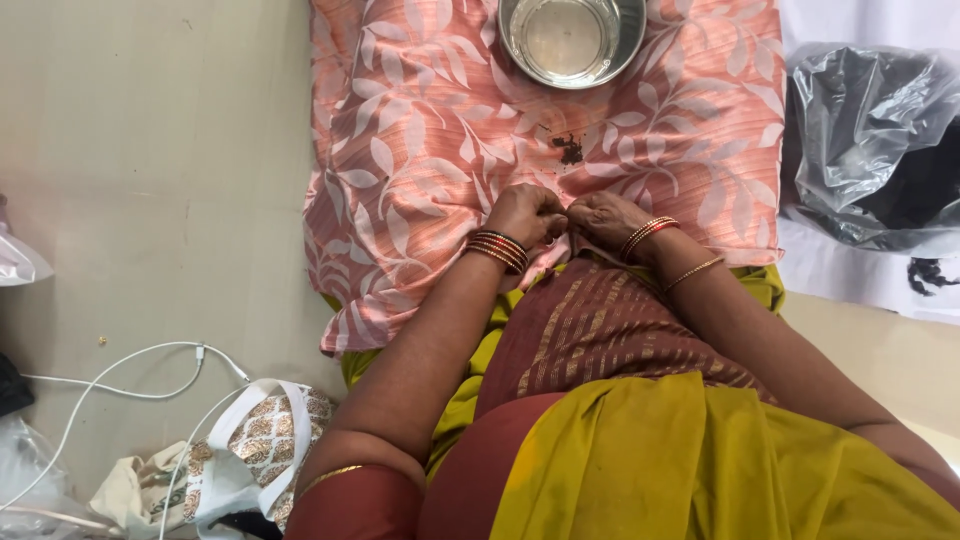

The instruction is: Forming small pellets from a black charcoal-like powder and placing them on a cloth.

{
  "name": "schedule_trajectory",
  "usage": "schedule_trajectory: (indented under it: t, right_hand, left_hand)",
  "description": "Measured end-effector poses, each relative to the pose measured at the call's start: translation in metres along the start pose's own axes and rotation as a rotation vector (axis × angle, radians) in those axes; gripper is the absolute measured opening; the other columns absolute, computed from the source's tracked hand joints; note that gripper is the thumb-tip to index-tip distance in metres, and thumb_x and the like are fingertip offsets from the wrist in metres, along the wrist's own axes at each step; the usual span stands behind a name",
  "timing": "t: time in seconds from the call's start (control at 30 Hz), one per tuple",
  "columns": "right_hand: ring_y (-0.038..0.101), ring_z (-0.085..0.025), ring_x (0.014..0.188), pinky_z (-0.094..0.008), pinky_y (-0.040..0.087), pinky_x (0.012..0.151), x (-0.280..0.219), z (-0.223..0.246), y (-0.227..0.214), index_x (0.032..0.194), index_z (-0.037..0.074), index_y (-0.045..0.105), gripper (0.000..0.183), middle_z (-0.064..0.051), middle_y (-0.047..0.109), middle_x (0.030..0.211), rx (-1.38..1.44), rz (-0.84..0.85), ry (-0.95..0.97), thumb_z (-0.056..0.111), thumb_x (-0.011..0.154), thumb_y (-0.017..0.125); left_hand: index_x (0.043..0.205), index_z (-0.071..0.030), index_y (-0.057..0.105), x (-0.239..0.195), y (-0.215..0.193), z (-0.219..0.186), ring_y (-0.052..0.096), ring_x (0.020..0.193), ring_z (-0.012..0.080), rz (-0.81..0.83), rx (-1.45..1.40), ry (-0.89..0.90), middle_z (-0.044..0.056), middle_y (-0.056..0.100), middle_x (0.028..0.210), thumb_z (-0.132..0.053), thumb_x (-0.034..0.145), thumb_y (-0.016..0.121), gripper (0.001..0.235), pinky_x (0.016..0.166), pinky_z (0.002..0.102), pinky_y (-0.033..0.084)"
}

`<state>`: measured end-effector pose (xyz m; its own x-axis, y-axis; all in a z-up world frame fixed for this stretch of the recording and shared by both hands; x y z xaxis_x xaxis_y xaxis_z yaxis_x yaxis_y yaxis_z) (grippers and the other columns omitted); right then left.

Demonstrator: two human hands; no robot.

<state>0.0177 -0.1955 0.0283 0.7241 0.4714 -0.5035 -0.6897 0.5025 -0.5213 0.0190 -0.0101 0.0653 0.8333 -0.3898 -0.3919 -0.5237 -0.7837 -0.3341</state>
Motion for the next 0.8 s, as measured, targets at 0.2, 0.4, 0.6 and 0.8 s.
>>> schedule_trajectory:
  t: [0.2,0.4,0.6,0.8]
  right_hand:
    - [0.055,-0.013,0.068,-0.034,0.05,0.062,0.003,-0.013,0.002,0.094,0.004,0.067,0.032,-0.002,0.061,0.08,0.268,0.11,-0.054,0.028,0.104,0.049]
    - [0.067,-0.021,0.095,-0.034,0.056,0.082,-0.009,0.012,-0.011,0.118,0.0,0.066,0.029,-0.009,0.069,0.108,0.203,-0.224,-0.287,0.024,0.106,0.053]
    - [0.067,-0.033,0.108,-0.042,0.055,0.088,-0.056,0.11,-0.033,0.134,0.002,0.056,0.033,-0.018,0.066,0.119,-0.333,-0.39,-0.172,0.02,0.106,0.053]
    - [0.06,-0.03,0.118,-0.041,0.054,0.09,-0.052,0.094,-0.014,0.13,0.003,0.056,0.049,-0.016,0.062,0.131,-0.866,-0.371,-0.431,0.021,0.085,0.059]
  left_hand:
    - [0.098,-0.004,0.079,-0.008,-0.009,-0.01,0.077,0.071,0.014,-0.052,0.0,0.046,0.01,0.08,0.087,-0.012,0.085,0.08,0.016,0.067,0.03,0.064]
    - [0.093,0.001,0.078,0.014,0.003,0.023,0.075,0.065,0.014,-0.019,-0.406,0.05,0.011,0.079,0.079,-0.009,0.087,0.073,0.013,0.06,0.027,0.064]
    - [0.092,0.002,0.075,0.019,0.007,0.038,0.061,0.052,0.0129,0.111,-0.761,-0.121,0.008,0.07,0.068,-0.006,0.09,0.068,0.011,0.045,0.026,0.048]
    - [0.087,-0.001,0.072,0.03,0.015,0.054,0.057,0.047,0.0133,0.228,-0.619,-0.185,0.007,0.067,0.064,-0.014,0.096,0.063,0.018,0.041,0.028,0.043]
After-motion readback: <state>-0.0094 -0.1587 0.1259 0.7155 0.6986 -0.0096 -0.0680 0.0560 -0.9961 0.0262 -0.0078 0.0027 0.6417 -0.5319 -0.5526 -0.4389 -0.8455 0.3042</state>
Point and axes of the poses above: each hand's wrist, its own x-axis towards the middle knuckle, its own y-axis out of the palm, z = x × y, the point moved 4 cm from there along x, towards the middle knuckle
